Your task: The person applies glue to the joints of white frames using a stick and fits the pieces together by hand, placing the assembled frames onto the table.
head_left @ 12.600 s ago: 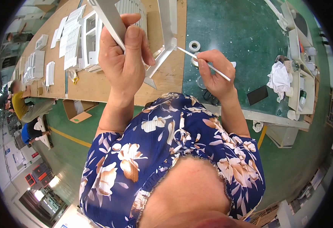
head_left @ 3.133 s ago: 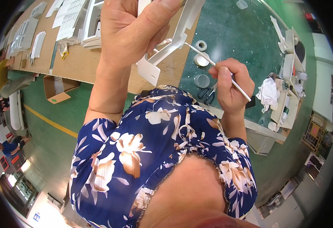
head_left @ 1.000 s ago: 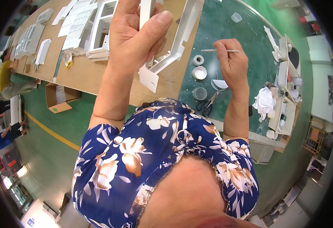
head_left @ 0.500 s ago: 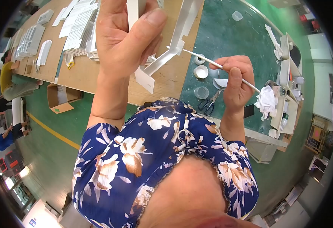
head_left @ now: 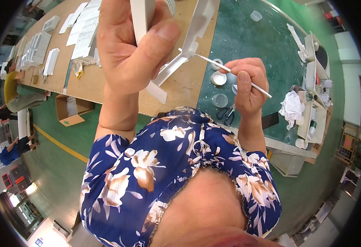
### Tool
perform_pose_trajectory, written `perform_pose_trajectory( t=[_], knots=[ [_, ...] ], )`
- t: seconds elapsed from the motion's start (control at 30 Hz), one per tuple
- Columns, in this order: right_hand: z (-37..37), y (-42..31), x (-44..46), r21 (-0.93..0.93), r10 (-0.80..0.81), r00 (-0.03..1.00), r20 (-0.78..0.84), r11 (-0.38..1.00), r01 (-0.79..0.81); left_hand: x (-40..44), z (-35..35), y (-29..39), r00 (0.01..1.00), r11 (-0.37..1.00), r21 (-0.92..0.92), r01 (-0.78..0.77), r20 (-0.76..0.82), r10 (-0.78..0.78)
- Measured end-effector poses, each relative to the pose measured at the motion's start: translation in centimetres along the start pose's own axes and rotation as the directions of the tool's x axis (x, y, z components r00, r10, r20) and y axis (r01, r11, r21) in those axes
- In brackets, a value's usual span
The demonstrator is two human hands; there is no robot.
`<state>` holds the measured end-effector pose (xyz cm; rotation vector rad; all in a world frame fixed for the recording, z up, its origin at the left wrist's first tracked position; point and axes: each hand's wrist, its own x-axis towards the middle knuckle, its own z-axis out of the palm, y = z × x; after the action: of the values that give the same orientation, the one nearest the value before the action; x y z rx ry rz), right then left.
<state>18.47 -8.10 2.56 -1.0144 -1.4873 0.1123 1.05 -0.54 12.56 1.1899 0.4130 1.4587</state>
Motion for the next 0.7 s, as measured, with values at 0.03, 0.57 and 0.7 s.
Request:
perform_pose_trajectory(
  t=[0.03, 0.57, 0.7],
  knots=[
    [0.0, 0.0, -0.1, 0.015, 0.01, 1.0, -0.011, 1.0, -0.01, 0.8, -1.7, -0.9, 0.962, 0.995, -0.024, -0.101, 0.251, 0.104],
    [-0.5, -0.2, 0.0, 0.046, -0.097, 0.995, 0.002, 0.994, 0.097, -1.1, 2.5, 1.5, 0.995, 0.997, -0.006, 0.083, -0.058, -0.083],
    [-0.9, -0.3, 0.1, 0.019, -0.104, 0.993, 0.057, 0.995, 0.103, -0.7, 2.2, 1.6, 0.987, 0.99, -0.077, 0.121, -0.095, -0.128]
  ],
)
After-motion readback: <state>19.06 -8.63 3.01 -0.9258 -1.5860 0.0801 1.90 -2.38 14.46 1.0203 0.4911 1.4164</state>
